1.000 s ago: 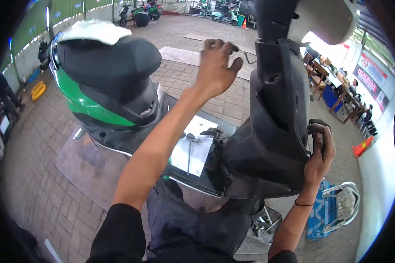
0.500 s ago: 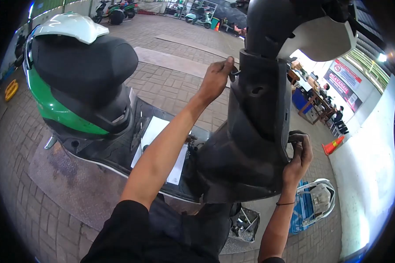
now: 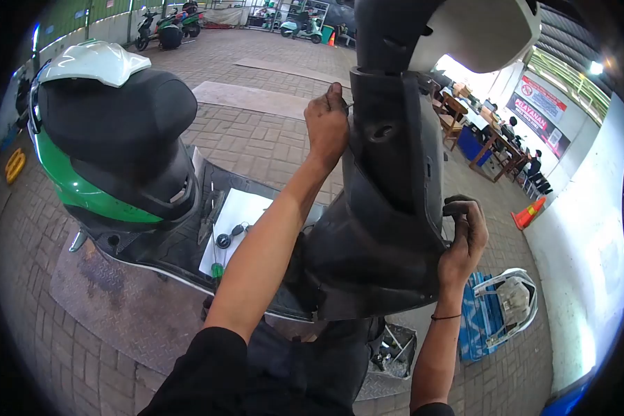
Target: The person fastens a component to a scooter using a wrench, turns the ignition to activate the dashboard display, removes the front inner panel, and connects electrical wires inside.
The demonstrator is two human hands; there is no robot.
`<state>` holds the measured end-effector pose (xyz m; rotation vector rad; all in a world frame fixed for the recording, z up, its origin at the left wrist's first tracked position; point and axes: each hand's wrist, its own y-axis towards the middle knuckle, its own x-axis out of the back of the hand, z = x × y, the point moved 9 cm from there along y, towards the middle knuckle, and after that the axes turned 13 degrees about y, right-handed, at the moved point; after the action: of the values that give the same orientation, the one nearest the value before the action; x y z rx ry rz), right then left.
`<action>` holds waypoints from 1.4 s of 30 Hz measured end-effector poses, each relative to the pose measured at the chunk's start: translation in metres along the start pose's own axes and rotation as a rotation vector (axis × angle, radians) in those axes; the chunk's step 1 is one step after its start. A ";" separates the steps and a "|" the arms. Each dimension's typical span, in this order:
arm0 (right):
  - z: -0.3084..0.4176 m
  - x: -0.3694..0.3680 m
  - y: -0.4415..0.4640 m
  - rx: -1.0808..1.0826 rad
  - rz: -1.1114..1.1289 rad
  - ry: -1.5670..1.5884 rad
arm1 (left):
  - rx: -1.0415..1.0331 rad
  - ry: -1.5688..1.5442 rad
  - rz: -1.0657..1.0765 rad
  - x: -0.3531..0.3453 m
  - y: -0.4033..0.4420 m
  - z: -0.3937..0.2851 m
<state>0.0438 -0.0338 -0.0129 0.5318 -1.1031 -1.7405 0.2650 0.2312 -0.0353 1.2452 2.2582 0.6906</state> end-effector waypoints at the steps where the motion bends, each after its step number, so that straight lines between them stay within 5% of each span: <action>1: 0.002 0.000 0.000 0.009 0.007 -0.038 | 0.034 -0.052 0.001 0.001 0.000 -0.001; 2: 0.003 0.000 0.000 0.019 0.013 -0.075 | 0.459 -0.385 0.017 -0.015 -0.008 0.026; 5: 0.008 -0.001 -0.001 0.009 0.010 -0.058 | 0.547 -0.385 0.052 -0.020 -0.012 0.030; 11: 0.005 0.001 0.001 0.012 0.025 -0.032 | 0.368 -0.020 0.348 0.003 0.011 0.035; 13: 0.006 0.001 0.002 0.017 0.023 -0.031 | -0.055 0.169 0.116 0.022 0.020 0.005; 14: 0.007 0.002 0.002 0.019 0.014 -0.028 | -0.179 0.287 0.162 0.023 0.017 -0.005; 17: 0.006 0.002 0.001 0.000 0.013 -0.026 | -0.036 0.319 0.300 0.023 0.001 0.006; 21: 0.009 0.001 0.001 0.020 0.015 -0.039 | -0.359 0.330 -0.014 0.044 -0.009 -0.039; 25: 0.012 0.002 0.001 -0.004 0.004 -0.065 | -0.443 0.562 0.091 0.026 -0.013 -0.030; 29: 0.010 0.004 0.000 0.037 0.007 -0.059 | -0.008 0.104 0.257 0.024 -0.009 0.001; 39: 0.010 0.004 0.000 0.023 -0.011 -0.054 | 0.052 0.020 0.301 0.027 0.003 -0.027; 42: 0.009 0.005 -0.001 0.029 -0.016 -0.050 | 0.375 -0.327 0.424 0.012 0.005 0.004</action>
<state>0.0346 -0.0340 -0.0087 0.5194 -1.1638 -1.7624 0.2647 0.2449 -0.0378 1.8945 1.9196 0.1730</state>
